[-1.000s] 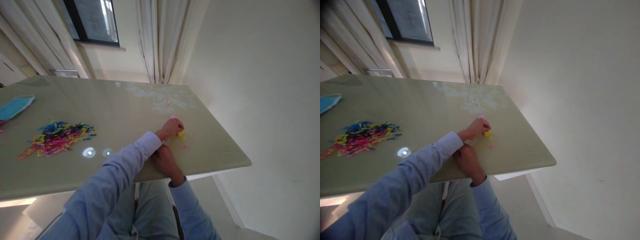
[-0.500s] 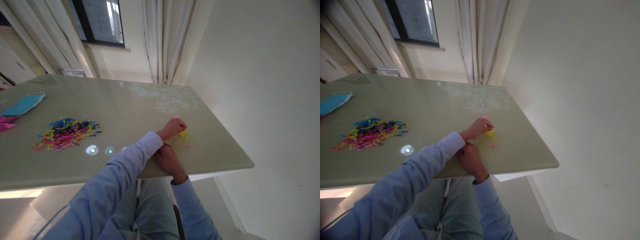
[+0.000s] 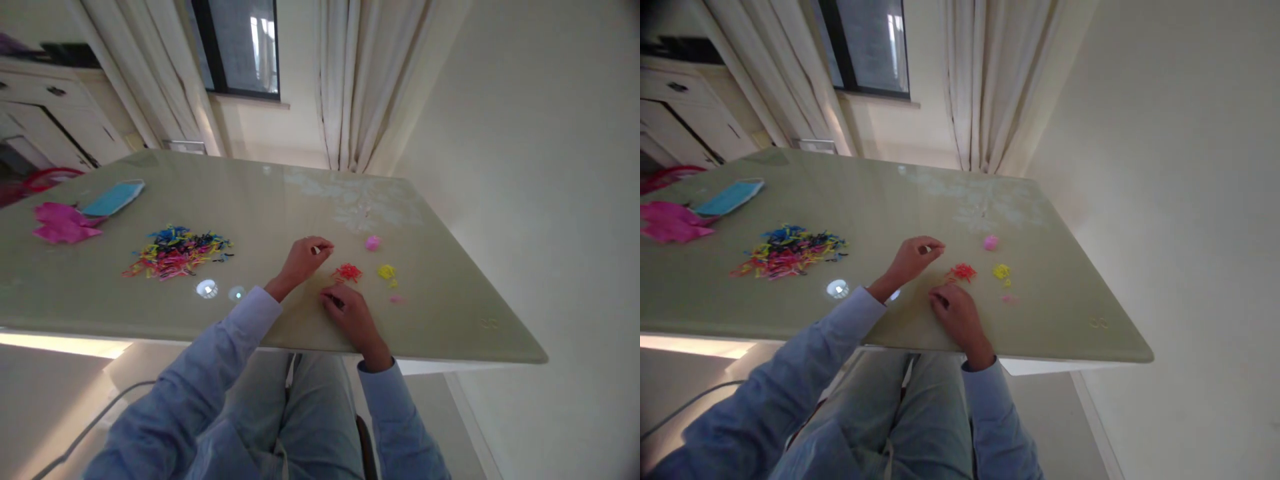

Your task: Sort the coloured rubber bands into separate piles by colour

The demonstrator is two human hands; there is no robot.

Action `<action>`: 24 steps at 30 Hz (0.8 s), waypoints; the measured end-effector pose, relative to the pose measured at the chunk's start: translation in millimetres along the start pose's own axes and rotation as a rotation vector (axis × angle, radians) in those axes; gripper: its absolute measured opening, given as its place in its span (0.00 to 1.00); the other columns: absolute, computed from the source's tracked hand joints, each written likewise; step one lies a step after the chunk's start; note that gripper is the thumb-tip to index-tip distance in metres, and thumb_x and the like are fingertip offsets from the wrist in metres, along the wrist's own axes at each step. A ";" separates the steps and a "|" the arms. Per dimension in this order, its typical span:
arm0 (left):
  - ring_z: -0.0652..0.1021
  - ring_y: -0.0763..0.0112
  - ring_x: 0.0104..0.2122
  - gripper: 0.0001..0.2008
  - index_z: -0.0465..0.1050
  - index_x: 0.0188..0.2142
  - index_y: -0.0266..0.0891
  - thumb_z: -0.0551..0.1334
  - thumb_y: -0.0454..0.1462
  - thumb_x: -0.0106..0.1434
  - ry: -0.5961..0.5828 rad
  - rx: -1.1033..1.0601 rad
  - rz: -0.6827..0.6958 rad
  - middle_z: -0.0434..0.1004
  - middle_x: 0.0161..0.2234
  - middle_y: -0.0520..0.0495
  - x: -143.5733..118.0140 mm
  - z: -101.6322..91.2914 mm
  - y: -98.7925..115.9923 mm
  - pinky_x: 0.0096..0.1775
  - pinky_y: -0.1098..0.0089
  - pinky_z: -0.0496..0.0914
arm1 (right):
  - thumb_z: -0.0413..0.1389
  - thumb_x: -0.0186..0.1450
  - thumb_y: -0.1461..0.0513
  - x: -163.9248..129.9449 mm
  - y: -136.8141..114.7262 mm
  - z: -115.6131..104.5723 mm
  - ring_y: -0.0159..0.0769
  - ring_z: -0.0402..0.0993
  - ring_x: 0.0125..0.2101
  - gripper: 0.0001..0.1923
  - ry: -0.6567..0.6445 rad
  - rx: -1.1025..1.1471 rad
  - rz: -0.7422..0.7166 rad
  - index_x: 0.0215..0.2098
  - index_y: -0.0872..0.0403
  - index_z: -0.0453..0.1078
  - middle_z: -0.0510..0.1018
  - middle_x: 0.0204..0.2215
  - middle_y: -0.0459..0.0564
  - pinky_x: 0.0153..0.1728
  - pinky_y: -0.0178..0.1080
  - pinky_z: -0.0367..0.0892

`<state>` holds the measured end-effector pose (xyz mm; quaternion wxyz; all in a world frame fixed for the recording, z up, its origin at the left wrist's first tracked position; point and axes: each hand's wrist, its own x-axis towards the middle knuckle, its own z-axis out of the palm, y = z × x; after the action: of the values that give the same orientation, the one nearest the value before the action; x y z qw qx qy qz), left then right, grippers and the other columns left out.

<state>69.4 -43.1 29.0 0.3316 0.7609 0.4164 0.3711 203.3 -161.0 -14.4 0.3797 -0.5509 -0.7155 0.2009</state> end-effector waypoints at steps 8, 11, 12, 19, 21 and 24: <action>0.78 0.68 0.30 0.11 0.80 0.33 0.37 0.61 0.41 0.59 0.065 0.104 -0.213 0.82 0.32 0.46 -64.9 -61.6 -47.5 0.35 0.71 0.70 | 0.53 0.68 0.60 0.6 -1.9 -2.3 0.37 0.73 0.32 0.10 -0.027 -0.040 -0.041 0.37 0.54 0.76 0.80 0.32 0.51 0.38 0.40 0.67; 0.77 0.68 0.30 0.12 0.79 0.34 0.38 0.60 0.42 0.60 0.138 0.125 -0.246 0.82 0.32 0.47 -83.2 -70.0 -52.4 0.35 0.70 0.70 | 0.53 0.68 0.60 0.8 0.0 -1.8 0.38 0.73 0.32 0.10 -0.025 -0.043 -0.047 0.36 0.53 0.76 0.80 0.32 0.51 0.38 0.40 0.68; 0.77 0.68 0.30 0.12 0.79 0.34 0.38 0.60 0.42 0.60 0.152 0.118 -0.249 0.82 0.32 0.47 -87.9 -71.6 -53.3 0.35 0.70 0.70 | 0.53 0.68 0.59 0.8 0.7 -1.5 0.38 0.74 0.33 0.10 -0.026 -0.041 -0.046 0.36 0.53 0.76 0.80 0.31 0.51 0.38 0.40 0.68; 0.79 0.67 0.34 0.12 0.79 0.35 0.38 0.60 0.43 0.62 0.180 0.076 -0.222 0.82 0.34 0.45 -106.7 -75.8 -56.7 0.38 0.70 0.71 | 0.53 0.68 0.59 0.4 4.2 0.2 0.39 0.74 0.33 0.10 -0.021 -0.024 -0.056 0.36 0.53 0.76 0.80 0.32 0.52 0.38 0.42 0.69; 0.78 0.68 0.33 0.12 0.79 0.35 0.38 0.61 0.43 0.62 0.204 0.026 -0.223 0.81 0.34 0.45 -108.5 -75.6 -57.4 0.38 0.70 0.71 | 0.53 0.68 0.58 0.5 5.0 0.6 0.39 0.75 0.33 0.11 -0.017 -0.023 -0.050 0.36 0.53 0.76 0.80 0.32 0.52 0.38 0.42 0.69; 0.78 0.69 0.31 0.14 0.78 0.36 0.36 0.62 0.45 0.61 0.237 -0.082 -0.264 0.81 0.32 0.45 -109.6 -74.5 -58.7 0.35 0.71 0.71 | 0.53 0.67 0.57 2.1 5.0 1.6 0.40 0.75 0.34 0.11 -0.019 -0.028 -0.032 0.36 0.53 0.76 0.81 0.33 0.53 0.38 0.43 0.69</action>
<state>-57.4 -99.5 -12.8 0.3566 0.6364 0.5332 0.4283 205.0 -157.3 -18.2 0.3681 -0.5426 -0.7308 0.1899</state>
